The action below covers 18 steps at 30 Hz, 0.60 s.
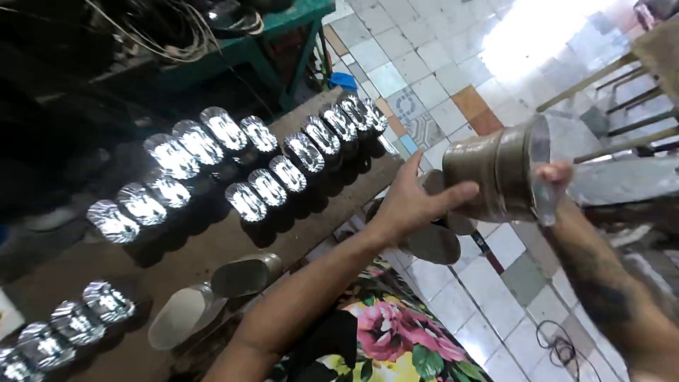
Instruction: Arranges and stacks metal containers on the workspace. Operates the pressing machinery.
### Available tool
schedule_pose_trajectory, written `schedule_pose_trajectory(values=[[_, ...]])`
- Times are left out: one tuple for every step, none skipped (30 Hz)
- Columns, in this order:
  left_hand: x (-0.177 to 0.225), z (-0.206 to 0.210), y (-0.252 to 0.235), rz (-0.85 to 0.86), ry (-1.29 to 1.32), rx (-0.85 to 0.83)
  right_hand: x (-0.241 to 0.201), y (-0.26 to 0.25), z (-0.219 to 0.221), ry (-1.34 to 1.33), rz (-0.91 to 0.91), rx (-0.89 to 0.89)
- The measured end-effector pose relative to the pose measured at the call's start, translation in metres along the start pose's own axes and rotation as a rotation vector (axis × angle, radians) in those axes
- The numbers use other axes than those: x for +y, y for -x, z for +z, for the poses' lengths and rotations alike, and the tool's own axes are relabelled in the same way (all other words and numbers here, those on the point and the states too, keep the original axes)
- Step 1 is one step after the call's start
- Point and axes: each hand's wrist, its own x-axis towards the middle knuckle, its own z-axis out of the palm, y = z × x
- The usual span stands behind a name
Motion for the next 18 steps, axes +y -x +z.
schedule_pose_trajectory(values=[[-0.003, -0.003, 0.01, -0.025, 0.001, -0.002, 0.006, -0.001, 0.016, -0.096, 0.008, 0.012], [-0.006, -0.004, 0.02, -0.035, 0.033, -0.002, 0.011, -0.002, 0.038, -0.122, 0.053, 0.06], [-0.005, -0.006, 0.027, -0.055, 0.069, 0.007, 0.017, -0.008, 0.061, -0.177, 0.109, 0.057], [-0.006, -0.01, 0.031, -0.109, 0.085, 0.026, 0.025, -0.014, 0.084, -0.222, 0.155, 0.0], [-0.011, -0.018, 0.035, -0.17, 0.091, 0.053, 0.036, -0.02, 0.109, -0.249, 0.183, -0.075], [-0.019, -0.029, 0.041, -0.208, 0.119, 0.096, 0.05, -0.024, 0.134, -0.234, 0.186, -0.126], [-0.027, -0.043, 0.05, -0.225, 0.156, 0.146, 0.066, -0.028, 0.157, -0.202, 0.163, -0.135], [-0.035, -0.058, 0.064, -0.226, 0.189, 0.192, 0.083, -0.032, 0.18, -0.177, 0.132, -0.128], [-0.041, -0.072, 0.082, -0.226, 0.21, 0.243, 0.099, -0.035, 0.202, -0.193, 0.127, -0.135], [-0.049, -0.087, 0.1, -0.223, 0.211, 0.287, 0.113, -0.037, 0.223, -0.238, 0.164, -0.161], [-0.057, -0.102, 0.12, -0.208, 0.207, 0.337, 0.125, -0.038, 0.242, -0.278, 0.233, -0.217], [-0.067, -0.117, 0.141, -0.19, 0.198, 0.389, 0.137, -0.038, 0.26, -0.309, 0.309, -0.288], [-0.077, -0.132, 0.165, -0.158, 0.194, 0.449, 0.147, -0.038, 0.278, -0.329, 0.383, -0.359], [-0.087, -0.147, 0.192, -0.121, 0.201, 0.499, 0.156, -0.038, 0.297, -0.319, 0.441, -0.39], [-0.097, -0.161, 0.221, -0.079, 0.225, 0.537, 0.166, -0.04, 0.317, -0.303, 0.469, -0.408], [-0.107, -0.174, 0.251, -0.042, 0.251, 0.568, 0.177, -0.047, 0.336, -0.243, 0.46, -0.456], [-0.117, -0.186, 0.282, -0.009, 0.277, 0.601, 0.188, -0.058, 0.358, -0.143, 0.435, -0.546], [-0.126, -0.196, 0.314, 0.006, 0.297, 0.637, 0.196, -0.072, 0.387, -0.031, 0.398, -0.669]])
